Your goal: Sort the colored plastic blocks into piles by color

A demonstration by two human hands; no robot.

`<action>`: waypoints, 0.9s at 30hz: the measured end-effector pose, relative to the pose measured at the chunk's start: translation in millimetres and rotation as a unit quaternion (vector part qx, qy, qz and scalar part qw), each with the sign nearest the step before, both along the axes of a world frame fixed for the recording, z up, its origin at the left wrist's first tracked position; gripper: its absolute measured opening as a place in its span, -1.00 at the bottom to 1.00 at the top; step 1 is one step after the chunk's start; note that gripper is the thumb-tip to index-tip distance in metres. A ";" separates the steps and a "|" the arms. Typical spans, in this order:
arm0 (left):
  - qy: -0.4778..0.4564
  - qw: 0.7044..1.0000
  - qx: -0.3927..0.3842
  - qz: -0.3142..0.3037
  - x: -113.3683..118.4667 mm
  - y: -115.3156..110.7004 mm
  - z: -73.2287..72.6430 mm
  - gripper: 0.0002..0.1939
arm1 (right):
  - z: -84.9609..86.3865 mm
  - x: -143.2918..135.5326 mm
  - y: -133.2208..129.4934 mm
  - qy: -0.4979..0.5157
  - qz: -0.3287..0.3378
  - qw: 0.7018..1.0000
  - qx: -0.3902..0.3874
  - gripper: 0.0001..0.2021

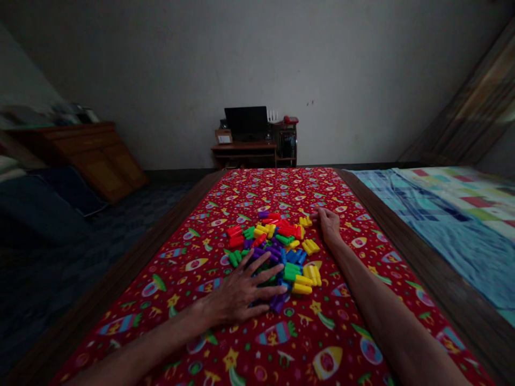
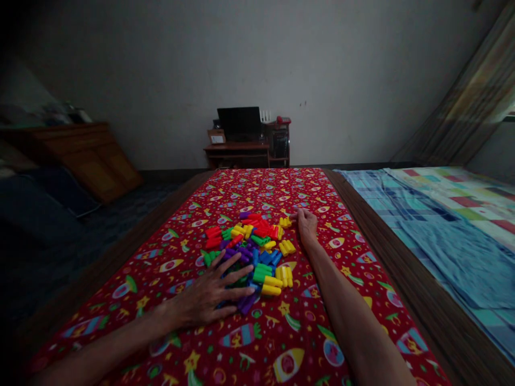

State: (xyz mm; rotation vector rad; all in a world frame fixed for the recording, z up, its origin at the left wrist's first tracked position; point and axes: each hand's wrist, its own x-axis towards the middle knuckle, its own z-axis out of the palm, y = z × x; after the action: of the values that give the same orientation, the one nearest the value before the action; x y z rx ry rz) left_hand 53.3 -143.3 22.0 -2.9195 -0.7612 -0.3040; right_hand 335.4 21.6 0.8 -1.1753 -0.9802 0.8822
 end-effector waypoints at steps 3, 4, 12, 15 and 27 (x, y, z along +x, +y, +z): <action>-0.014 1.000 0.010 -0.022 26.6 38.4 -1.3 -0.41 | -1.3 0.6 0.8 0.009 0.002 1.000 0.002 -0.59; -0.021 1.000 0.011 -0.019 37.0 50.9 -0.1 -0.43 | -1.7 0.7 1.1 0.014 0.004 1.000 0.001 -0.59; -0.131 0.986 -0.009 0.103 24.9 97.0 25.8 -0.51 | -4.2 0.1 2.5 0.049 0.009 0.999 0.004 -0.60; -0.214 0.941 -0.018 0.261 -30.9 104.0 11.3 -0.42 | -7.7 1.3 4.9 0.028 -0.003 1.000 0.006 -0.59; -0.369 0.887 -0.097 0.259 39.5 108.5 -35.9 -0.44 | -11.1 5.5 12.7 0.019 -0.068 0.997 0.018 -0.53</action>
State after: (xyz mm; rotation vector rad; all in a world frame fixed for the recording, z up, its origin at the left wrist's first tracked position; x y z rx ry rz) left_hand 92.7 -34.7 -13.8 -2.5613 -1.6983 -1.3732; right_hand 340.9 34.3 -10.3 -1.1759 -0.8718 0.7728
